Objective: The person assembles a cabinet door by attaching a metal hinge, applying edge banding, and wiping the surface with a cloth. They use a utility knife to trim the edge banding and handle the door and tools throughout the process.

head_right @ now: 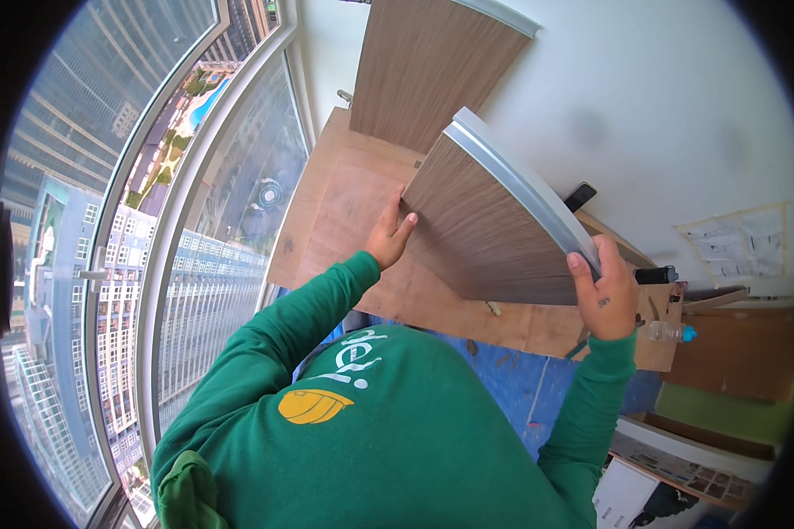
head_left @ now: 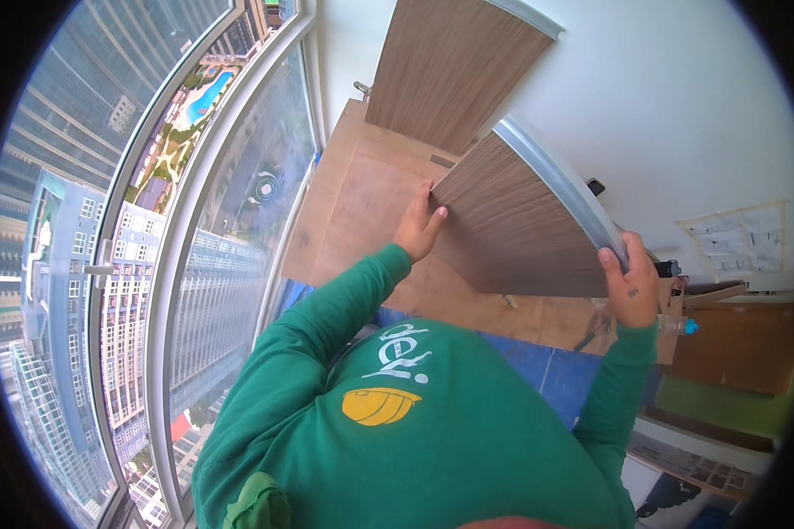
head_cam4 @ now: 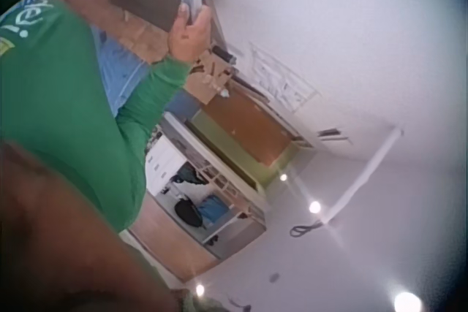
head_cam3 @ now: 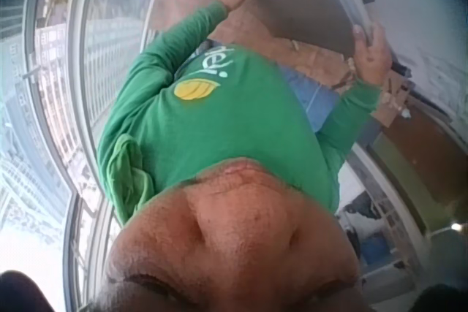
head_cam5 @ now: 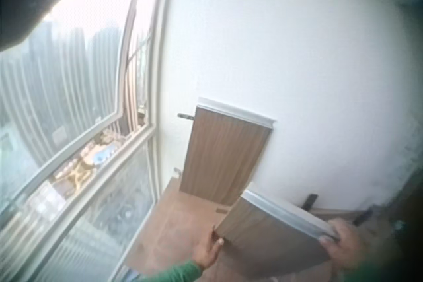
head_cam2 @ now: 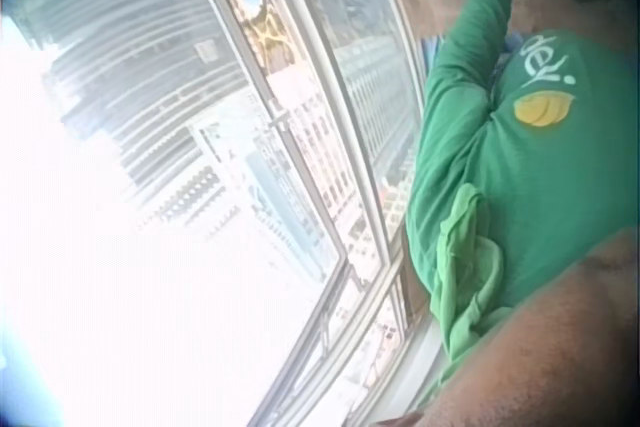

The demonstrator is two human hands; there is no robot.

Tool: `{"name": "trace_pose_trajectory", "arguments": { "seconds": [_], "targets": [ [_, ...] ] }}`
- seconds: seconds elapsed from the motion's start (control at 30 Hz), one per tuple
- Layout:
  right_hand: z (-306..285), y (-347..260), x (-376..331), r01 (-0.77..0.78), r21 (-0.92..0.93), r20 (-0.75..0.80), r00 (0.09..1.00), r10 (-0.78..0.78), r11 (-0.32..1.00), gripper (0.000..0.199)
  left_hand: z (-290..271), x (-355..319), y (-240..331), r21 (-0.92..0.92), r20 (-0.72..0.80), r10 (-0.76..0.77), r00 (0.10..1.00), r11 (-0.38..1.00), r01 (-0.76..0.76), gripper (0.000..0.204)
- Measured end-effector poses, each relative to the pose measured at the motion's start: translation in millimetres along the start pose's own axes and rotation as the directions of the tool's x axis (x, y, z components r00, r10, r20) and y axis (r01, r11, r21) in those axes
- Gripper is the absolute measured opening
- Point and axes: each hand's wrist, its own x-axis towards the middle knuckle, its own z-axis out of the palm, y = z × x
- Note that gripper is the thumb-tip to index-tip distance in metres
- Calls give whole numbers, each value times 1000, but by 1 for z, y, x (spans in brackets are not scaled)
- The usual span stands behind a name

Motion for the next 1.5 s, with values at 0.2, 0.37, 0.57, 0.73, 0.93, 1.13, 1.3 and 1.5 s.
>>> {"name": "trace_pose_trajectory", "arguments": {
  "seconds": [0.2, 0.37, 0.57, 0.73, 0.93, 1.13, 1.3, 1.5],
  "targets": [
    [1, -1, 2, 35, -33, 3, 999, -34, 999, 31, 21, -12, 9, 211, -107, 180, 978, 965, -154, 91],
    [0, 0, 1, 10, -75, 16, 1000, -9, 997, 31, 24, -10, 91, 336, -74, 473, 878, 841, -425, 91],
    [4, 0, -6, 18, -20, 0, 1000, -18, 1000, 35, 37, -3, 90, 488, 143, 660, 738, 602, -632, 80],
    [1, -1, -5, 11, -61, 24, 1000, -10, 998, 35, 20, 0, 5, 540, -134, 209, 969, 835, -105, 84],
    [4, -6, -10, -4, -91, 3, 1000, 4, 996, 33, -22, -38, -61, 545, -63, -334, 940, 778, 313, 84],
    [6, 1, -10, -36, -79, 12, 999, 37, 996, 32, -11, -64, -65, 452, 239, -579, 779, 777, 438, 70],
    [6, 4, -12, -28, -94, 1, 1000, 28, 995, 31, -2, -97, -117, 438, 409, -453, 792, 859, 265, 48],
    [6, -11, -6, -23, -68, -13, 1000, 22, 997, 28, -14, -132, -200, -21, 352, -518, 779, 828, 560, 38]
  ]
}}
